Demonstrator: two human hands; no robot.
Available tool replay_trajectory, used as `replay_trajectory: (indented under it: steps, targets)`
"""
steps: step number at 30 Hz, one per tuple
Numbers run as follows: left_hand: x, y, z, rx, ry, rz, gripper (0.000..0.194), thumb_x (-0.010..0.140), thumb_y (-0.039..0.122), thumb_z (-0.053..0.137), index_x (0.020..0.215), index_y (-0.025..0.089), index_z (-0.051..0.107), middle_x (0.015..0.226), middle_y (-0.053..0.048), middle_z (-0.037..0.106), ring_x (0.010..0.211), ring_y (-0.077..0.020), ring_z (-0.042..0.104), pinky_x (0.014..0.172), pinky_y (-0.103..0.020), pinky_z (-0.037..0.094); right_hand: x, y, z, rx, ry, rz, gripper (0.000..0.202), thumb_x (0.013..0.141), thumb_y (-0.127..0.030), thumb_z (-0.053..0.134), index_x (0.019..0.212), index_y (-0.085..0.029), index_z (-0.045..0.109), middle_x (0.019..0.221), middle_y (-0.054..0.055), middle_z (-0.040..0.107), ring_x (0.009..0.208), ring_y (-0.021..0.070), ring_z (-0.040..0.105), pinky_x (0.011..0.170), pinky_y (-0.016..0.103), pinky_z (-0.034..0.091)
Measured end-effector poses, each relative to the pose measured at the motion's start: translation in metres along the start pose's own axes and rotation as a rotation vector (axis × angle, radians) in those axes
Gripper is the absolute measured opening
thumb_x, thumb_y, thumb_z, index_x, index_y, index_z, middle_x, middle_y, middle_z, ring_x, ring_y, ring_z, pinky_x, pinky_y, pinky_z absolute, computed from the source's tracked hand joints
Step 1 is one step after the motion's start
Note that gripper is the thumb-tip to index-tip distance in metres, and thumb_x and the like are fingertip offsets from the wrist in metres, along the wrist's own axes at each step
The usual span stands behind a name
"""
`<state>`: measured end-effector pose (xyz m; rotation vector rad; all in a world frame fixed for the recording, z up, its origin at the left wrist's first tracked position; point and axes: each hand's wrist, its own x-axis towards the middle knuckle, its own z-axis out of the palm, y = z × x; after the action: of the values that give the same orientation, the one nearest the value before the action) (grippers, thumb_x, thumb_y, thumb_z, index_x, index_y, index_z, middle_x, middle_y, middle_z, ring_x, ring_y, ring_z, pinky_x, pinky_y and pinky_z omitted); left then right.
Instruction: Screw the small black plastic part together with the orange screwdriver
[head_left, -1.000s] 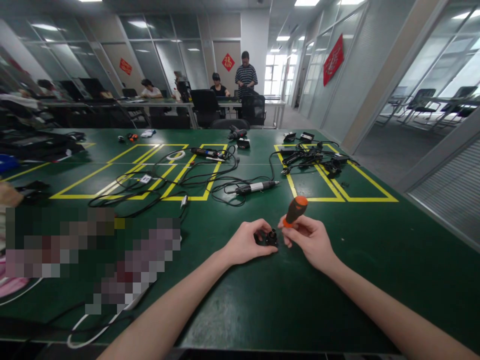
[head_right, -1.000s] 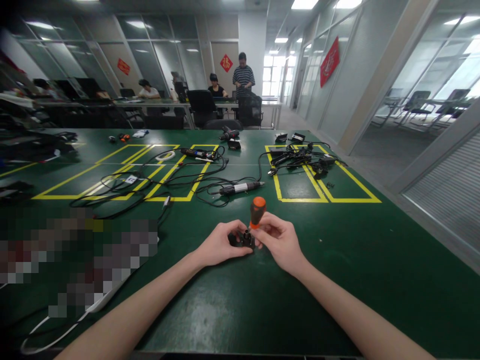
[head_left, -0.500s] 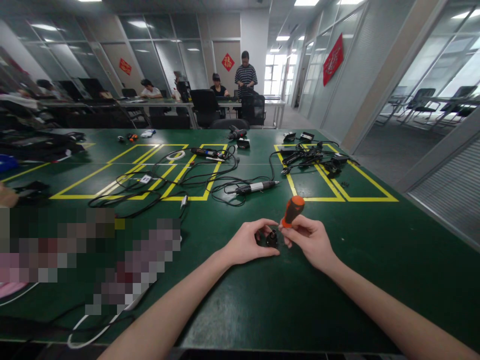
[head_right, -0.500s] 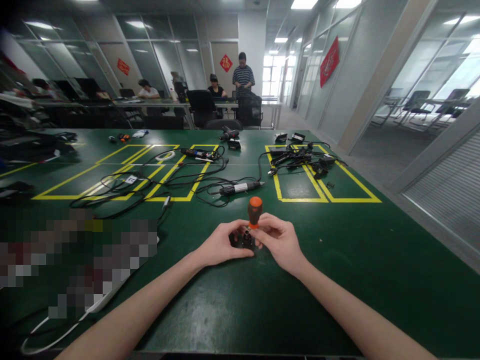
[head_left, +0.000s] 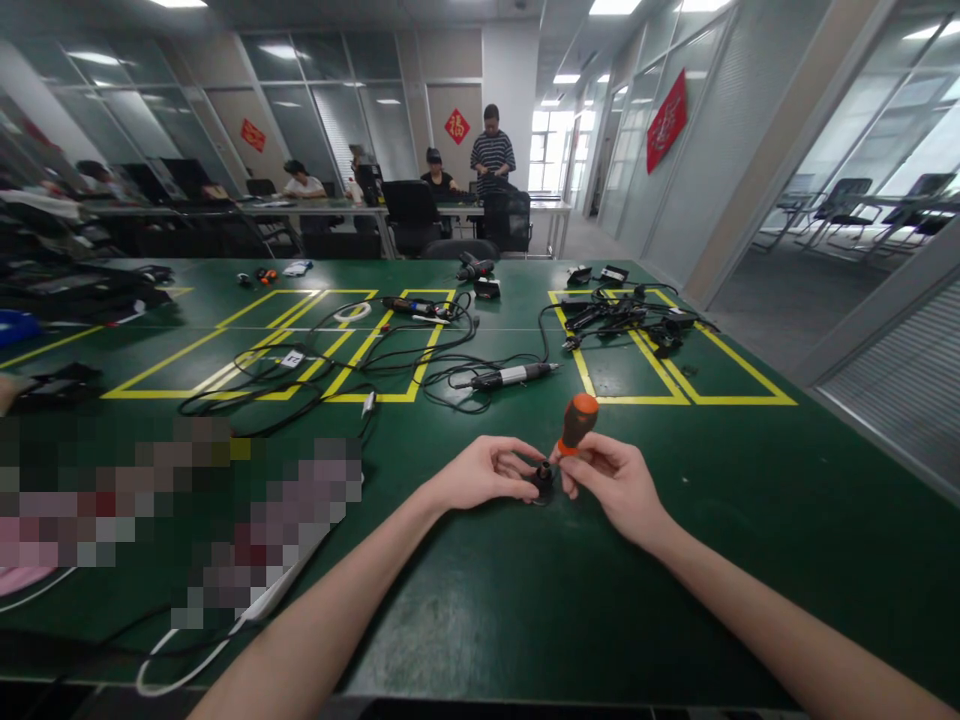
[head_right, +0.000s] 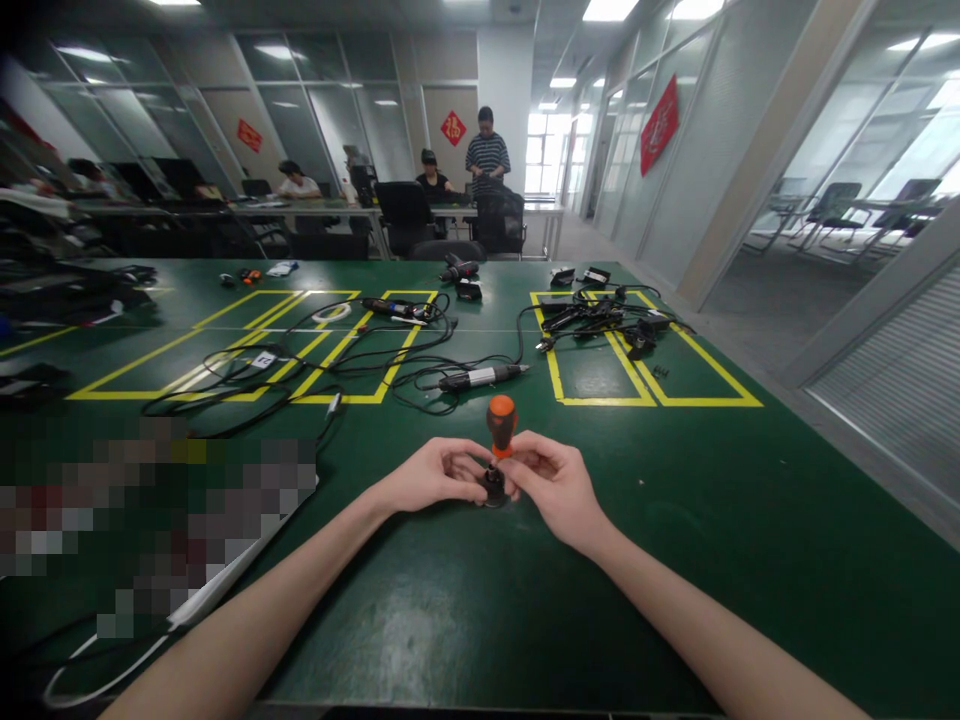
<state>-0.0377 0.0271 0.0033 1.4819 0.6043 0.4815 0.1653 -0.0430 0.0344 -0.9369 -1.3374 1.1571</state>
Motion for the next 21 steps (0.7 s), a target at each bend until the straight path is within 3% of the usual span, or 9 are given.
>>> replay_trajectory:
  steps: [3,8,13,17,21]
  targets:
    - [-0.001,0.001,0.0,0.012,-0.006,0.018,0.053,0.072,0.023,0.08,0.121,0.011,0.063,0.091,-0.011,0.076,0.074,-0.016,0.07,0.072,-0.027,0.053,0.0,0.001,0.001,0.048,-0.022,-0.011,0.023,0.086,-0.04,0.07,0.087,-0.018,0.066,0.073,0.002,0.068,0.054,0.0124,0.06,0.053,0.028,0.053]
    - [-0.001,0.004,0.004,0.115,0.026,0.06,0.053,0.07,0.024,0.079,0.12,0.013,0.064,0.097,-0.009,0.073,0.068,-0.0104,0.064,0.064,-0.023,0.051,0.0,0.0,0.0,0.014,0.017,0.003,0.025,0.078,-0.036,0.079,0.089,-0.02,0.063,0.07,0.0,0.066,0.053,0.0133,0.06,0.051,0.027,0.052]
    - [-0.002,0.002,0.009,0.198,0.084,0.086,0.047,0.066,0.032,0.085,0.103,0.012,0.065,0.075,-0.002,0.068,0.065,-0.0115,0.063,0.063,-0.023,0.05,0.002,-0.002,-0.001,-0.015,0.008,-0.026,0.021,0.08,-0.037,0.077,0.079,-0.018,0.067,0.074,0.001,0.064,0.053,0.0111,0.058,0.051,0.027,0.051]
    - [-0.002,0.001,0.012,0.264,0.117,0.106,0.041,0.069,0.033,0.083,0.099,0.013,0.064,0.07,0.0,0.065,0.063,-0.012,0.062,0.059,-0.022,0.049,0.001,0.001,-0.001,0.036,-0.015,-0.03,0.023,0.087,-0.041,0.069,0.087,-0.018,0.068,0.075,0.002,0.066,0.053,0.0118,0.059,0.051,0.028,0.051]
    - [-0.004,0.004,0.014,0.43,0.128,0.141,0.034,0.074,0.032,0.077,0.101,0.014,0.066,0.071,0.001,0.065,0.06,-0.0106,0.059,0.058,-0.021,0.046,0.001,0.004,-0.001,0.045,0.041,-0.008,0.027,0.079,-0.039,0.078,0.091,-0.02,0.064,0.074,0.002,0.069,0.054,0.0128,0.061,0.052,0.027,0.053]
